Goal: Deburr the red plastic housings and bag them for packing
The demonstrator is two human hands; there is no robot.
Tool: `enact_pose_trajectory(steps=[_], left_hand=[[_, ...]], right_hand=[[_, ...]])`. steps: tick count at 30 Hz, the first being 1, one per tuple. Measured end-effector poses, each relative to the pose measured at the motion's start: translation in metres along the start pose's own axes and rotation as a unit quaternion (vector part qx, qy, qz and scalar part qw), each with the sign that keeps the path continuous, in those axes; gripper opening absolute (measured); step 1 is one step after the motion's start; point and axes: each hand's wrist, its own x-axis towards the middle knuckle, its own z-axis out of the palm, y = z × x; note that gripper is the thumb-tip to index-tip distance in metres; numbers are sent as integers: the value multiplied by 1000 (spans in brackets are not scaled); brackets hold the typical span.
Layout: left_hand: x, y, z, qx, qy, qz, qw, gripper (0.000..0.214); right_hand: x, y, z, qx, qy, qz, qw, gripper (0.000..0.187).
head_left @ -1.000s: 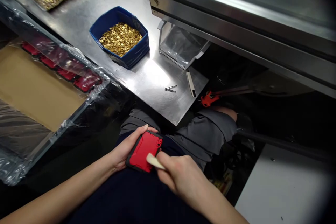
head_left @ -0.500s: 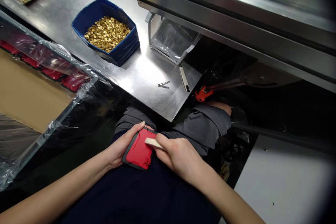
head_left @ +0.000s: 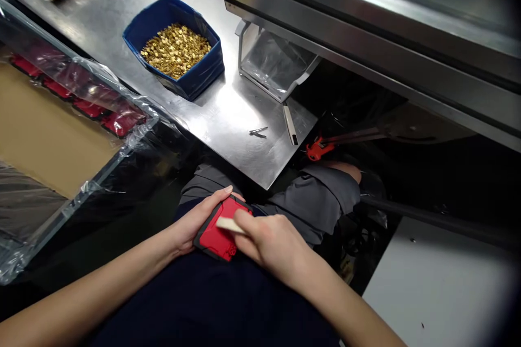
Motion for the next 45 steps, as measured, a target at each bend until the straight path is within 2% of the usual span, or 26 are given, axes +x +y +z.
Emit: enact_pose_trajectory(steps=[3,6,9,13,17,19,21,24,25,26,27,30,32,35,40,45], left_hand=[[0,-2,-2,-13,11,-1,1000,43],[0,-2,-4,-26,3,0,1000,44],[-3,-2,-6,-66,7,-16,998,47],[-11,-4,-15,-128,-44,33,990,52],[-19,-8,-27,-149,-127,66,979,66],[-23,-10,-33,-147,-161,78,973,73],[-27,-12,-39,-147,-192,96,966,78],[-29,-13,-49,-142,-236,119,954,80],[-27,-13,-52,-141,-241,121,953,79],[-25,-13,-55,-145,-241,119,952,78],[-22,-13,-57,-155,-238,114,952,73],[-12,-9,-60,-207,-227,92,947,64],[-6,-5,-59,-234,-237,77,940,70],[-3,1,-56,-246,-255,71,933,77],[-1,-1,-59,-223,-258,113,933,78],[0,-4,-66,-202,-263,153,931,76]], right_hand=[[1,-6,3,5,-4,28,1000,15],[5,-18,1,-28,-24,14,999,13],[21,-25,-16,-113,28,57,992,23],[71,-7,-53,-127,169,153,965,45],[140,15,-79,-106,206,112,966,62],[156,21,-86,-113,226,106,962,62],[148,32,-89,-128,260,121,949,56],[97,73,-88,-155,289,179,928,42],[75,94,-87,-177,280,220,918,39],[53,116,-85,-252,244,279,894,38],[34,138,-82,-276,220,304,885,36],[2,192,-74,-319,176,305,880,50],[2,214,-69,-341,154,282,883,59],[20,232,-67,-366,142,254,884,56],[44,245,-71,-384,143,198,891,56],[35,253,-71,-363,143,163,906,60]])
